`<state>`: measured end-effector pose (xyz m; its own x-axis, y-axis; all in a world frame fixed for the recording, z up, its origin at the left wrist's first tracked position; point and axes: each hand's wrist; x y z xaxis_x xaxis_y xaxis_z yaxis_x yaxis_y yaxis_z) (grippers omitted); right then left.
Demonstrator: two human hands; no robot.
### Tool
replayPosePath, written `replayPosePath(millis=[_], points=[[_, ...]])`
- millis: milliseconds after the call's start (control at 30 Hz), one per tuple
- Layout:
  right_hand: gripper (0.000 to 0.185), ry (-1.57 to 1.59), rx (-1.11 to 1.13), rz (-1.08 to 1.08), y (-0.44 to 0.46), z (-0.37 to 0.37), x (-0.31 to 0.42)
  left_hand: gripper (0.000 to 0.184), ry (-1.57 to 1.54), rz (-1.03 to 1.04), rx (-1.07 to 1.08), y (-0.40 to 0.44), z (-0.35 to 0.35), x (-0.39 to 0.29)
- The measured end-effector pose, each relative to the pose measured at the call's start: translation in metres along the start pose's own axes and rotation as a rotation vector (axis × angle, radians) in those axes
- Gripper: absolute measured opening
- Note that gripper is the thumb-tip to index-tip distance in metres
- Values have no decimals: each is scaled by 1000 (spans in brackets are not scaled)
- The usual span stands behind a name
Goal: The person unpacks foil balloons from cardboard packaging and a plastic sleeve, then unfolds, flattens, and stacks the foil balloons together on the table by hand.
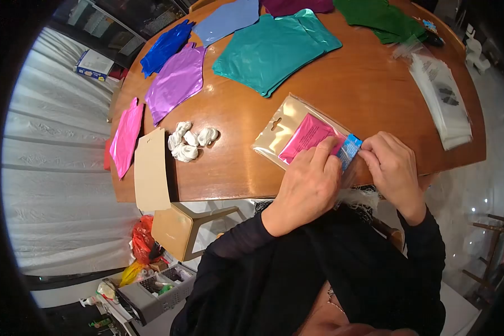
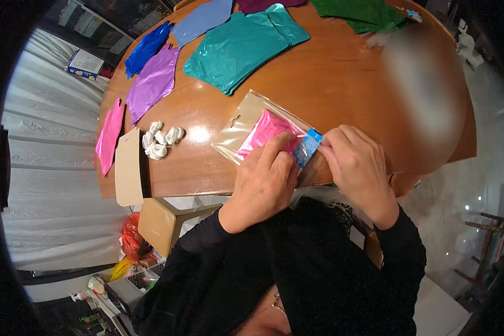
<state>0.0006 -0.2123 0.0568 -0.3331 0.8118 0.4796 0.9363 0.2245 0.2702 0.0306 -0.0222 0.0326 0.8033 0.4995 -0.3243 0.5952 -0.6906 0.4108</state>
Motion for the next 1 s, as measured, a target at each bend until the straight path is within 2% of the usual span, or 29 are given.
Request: replayPosePath(millis=[300, 467, 633, 767, 833, 867, 933, 967, 1000], points=[[13, -161, -115, 111, 5, 6, -4, 20, 17, -17, 40, 3, -5, -3], [12, -66, -162, 79, 3, -2, -6, 19, 43, -117, 85, 0, -7, -12], [8, -61, -40, -41, 9, 1, -13, 21, -30, -89, 111, -4, -12, -15], [5, 240, 161, 83, 16, -11, -5, 27, -370, -107, 246, -8, -46, -11], [4, 326, 248, 80, 25, -31, 8, 32, -125, -33, 56, 6, -76, -3], [3, 409, 324, 92, 30, -46, 17, 32, -122, -44, 47, 14, -90, 2], [1, 567, 475, 120, 40, -68, 30, 31, -3, 64, -75, 29, -109, 10], [1, 557, 478, 107, 47, -73, 35, 31, 41, 98, -121, 36, -116, 13], [1, 534, 501, 76, 54, -76, 40, 29, -102, 40, 53, 41, -121, 16]])
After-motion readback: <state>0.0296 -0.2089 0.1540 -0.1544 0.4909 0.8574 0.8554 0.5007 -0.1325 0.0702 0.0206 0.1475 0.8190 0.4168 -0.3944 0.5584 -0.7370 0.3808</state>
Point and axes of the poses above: each hand's wrist, its own y-axis towards the middle knuckle, its own z-axis out of the palm, x = y × z, and after that the axes turned 11 degrees about x, right-handed
